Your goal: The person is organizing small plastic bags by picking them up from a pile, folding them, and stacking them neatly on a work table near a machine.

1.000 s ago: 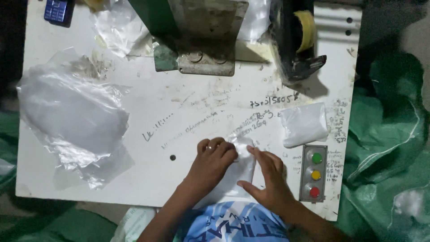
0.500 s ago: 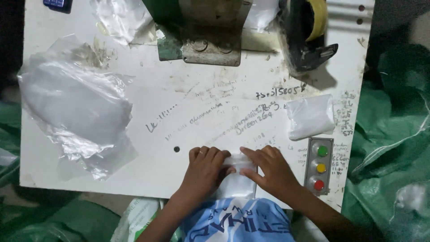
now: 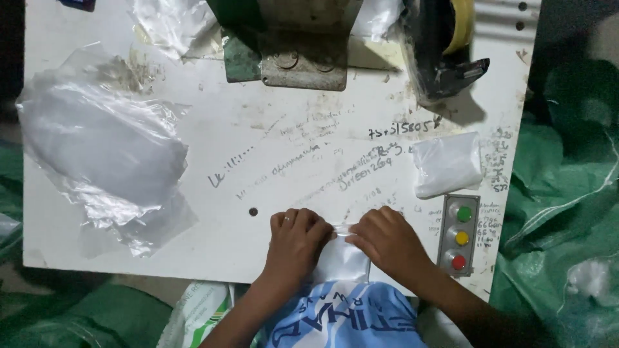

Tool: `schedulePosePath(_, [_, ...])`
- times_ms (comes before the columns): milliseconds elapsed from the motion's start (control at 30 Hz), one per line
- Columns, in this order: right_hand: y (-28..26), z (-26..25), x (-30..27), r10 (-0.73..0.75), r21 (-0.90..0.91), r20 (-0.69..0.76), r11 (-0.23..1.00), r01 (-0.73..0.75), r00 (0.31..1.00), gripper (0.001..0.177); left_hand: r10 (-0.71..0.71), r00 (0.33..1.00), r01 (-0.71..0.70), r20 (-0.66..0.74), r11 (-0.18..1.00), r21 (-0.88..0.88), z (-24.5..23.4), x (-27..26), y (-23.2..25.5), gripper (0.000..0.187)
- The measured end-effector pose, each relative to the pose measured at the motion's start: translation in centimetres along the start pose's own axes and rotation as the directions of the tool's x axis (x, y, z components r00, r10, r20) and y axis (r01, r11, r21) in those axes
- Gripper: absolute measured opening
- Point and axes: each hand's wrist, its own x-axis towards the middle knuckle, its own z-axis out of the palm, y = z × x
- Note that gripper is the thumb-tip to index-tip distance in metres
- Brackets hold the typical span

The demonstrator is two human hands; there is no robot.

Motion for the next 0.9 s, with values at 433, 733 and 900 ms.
schedulePosePath(433, [-1.4,-10.0,4.6,0.645,0.569,0.451,0.324,-0.756,0.617,0.034,-0.426,0.728,0.682,0.536,0.377,-0.627,-6.7,2.7,1.9,0.007])
schedulePosePath(733, [9.0,-17.2,11.0,0.686,0.532,-0.300,0.698,-0.480,0.663,0.035,0.403,0.806,-0.413,-0.434,0.907,0.075,-4.3,1.1,1.7,0.024])
schedulePosePath(900, [7.9,-15.3,8.4,0.503,0.620,-0.529,0.779,-0.094,0.683,0.031,0.373,0.833,-0.418,-0.409,0.908,-0.024,-3.3,0.2,2.1,0.007])
